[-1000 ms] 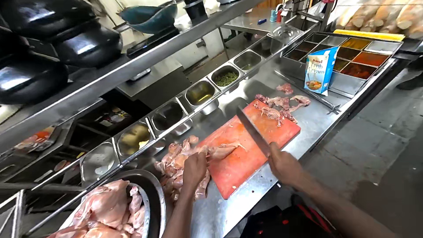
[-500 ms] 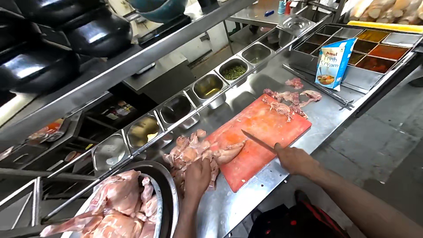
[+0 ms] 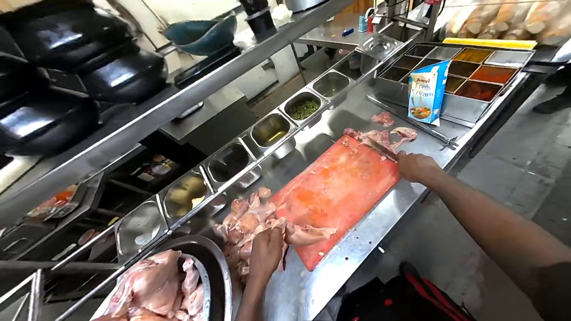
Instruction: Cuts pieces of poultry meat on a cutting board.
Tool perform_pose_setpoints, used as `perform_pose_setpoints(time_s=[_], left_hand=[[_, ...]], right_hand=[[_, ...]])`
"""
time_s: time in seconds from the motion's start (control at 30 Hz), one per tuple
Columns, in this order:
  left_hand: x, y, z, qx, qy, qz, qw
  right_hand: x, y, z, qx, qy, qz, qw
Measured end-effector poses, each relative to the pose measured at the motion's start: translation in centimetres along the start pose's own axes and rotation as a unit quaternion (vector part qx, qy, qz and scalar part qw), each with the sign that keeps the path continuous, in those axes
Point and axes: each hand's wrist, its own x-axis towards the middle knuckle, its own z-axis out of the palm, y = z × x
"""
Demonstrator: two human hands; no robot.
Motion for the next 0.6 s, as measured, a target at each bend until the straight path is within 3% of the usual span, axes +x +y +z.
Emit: perform_pose_setpoints(time_s=[0.1,0.23,0.4,0.6], left_hand=[[0.5,1.0,-0.2,-0.164,0.005,-0.068,0.984],[1.2,3.6,0.2,-0.352,0.032,-0.165,0.921],[4.4,0.1,4.2,-0.335,-0.032,-0.216,0.916],[6.0,-1.8,5.4,-0.275,-0.053,-0.253,0.926]], right_hand=[[0.0,1.5,-0.6,0.051,0.005,0.007,0.999],[-0.8,2.5,-0.1,0.205,-0.009,-0.031,0.978],[-5.9,-0.3,0.5,0.335,-0.023,-0.093,0.937],[-10.0,-6.2,5.5,0.202,0.012,-0.19,0.961]])
